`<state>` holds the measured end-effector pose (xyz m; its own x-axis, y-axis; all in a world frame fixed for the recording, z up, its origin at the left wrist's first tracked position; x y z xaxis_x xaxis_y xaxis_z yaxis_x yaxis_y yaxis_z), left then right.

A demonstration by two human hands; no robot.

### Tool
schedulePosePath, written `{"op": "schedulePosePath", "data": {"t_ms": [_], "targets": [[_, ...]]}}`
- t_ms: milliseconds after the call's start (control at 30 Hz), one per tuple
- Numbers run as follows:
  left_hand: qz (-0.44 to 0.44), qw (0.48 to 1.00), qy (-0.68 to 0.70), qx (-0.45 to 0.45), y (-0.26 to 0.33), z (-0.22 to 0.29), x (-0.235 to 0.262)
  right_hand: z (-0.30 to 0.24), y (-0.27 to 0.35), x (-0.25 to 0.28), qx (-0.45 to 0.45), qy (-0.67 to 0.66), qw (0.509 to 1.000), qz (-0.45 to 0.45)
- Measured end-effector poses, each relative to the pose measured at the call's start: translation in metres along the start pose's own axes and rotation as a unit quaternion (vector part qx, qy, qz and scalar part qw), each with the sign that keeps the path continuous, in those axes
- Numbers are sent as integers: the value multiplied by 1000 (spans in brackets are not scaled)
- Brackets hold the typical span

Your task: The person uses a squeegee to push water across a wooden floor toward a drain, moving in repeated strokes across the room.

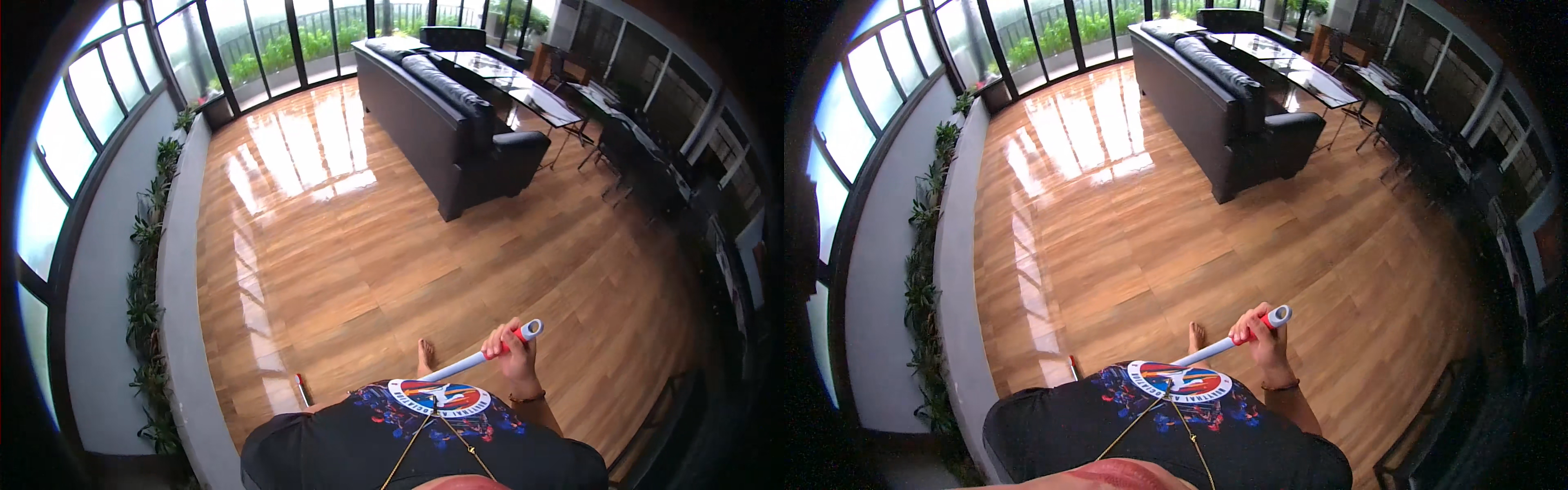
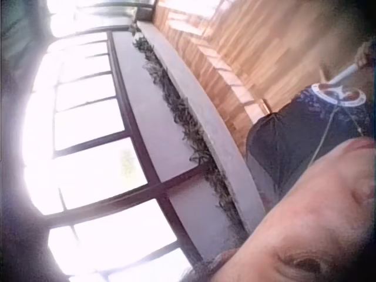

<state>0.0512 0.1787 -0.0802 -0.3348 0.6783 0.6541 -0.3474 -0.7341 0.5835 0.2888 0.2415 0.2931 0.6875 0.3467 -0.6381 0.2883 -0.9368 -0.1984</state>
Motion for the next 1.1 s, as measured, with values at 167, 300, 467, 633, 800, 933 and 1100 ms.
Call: {"op": "schedulePosePath", "data": {"t_ms": [167, 300, 467, 633, 800, 933, 1100], "targets": [[-37, 993, -13, 108, -28, -87, 56, 18, -117, 28, -6, 48, 998, -42], [-52, 984, -5, 173, -51, -121, 112, 22, -228, 43, 8, 32, 999, -30], [24, 976, 40, 212, -107, -144, 192, 30, -351, 46, 1, 8, 997, -75], [78, 964, 67, 247, -151, -181, 256, 60, -446, 31, -4, -19, 986, -167], [68, 981, 94, 154, -213, -223, 332, 85, -542, 38, 46, -6, 994, -104], [98, 990, 63, 85, -301, -201, 444, 44, -633, 59, 121, -44, 992, 6], [199, 977, 50, -53, -388, -138, 581, -54, -705, 39, 279, 31, 958, 63]]}}
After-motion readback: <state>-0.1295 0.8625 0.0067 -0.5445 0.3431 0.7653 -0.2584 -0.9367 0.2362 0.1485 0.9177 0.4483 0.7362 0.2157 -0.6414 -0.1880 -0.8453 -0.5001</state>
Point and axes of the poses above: each hand's wrist, its own y-axis away from the middle knuckle, its own x-axis out of the back of the hand, z = x × y, the point moved 4 cm from there along -y, towards the middle knuckle, and after that the axes turned 12 degrees about -y, right-handed, at the moved point
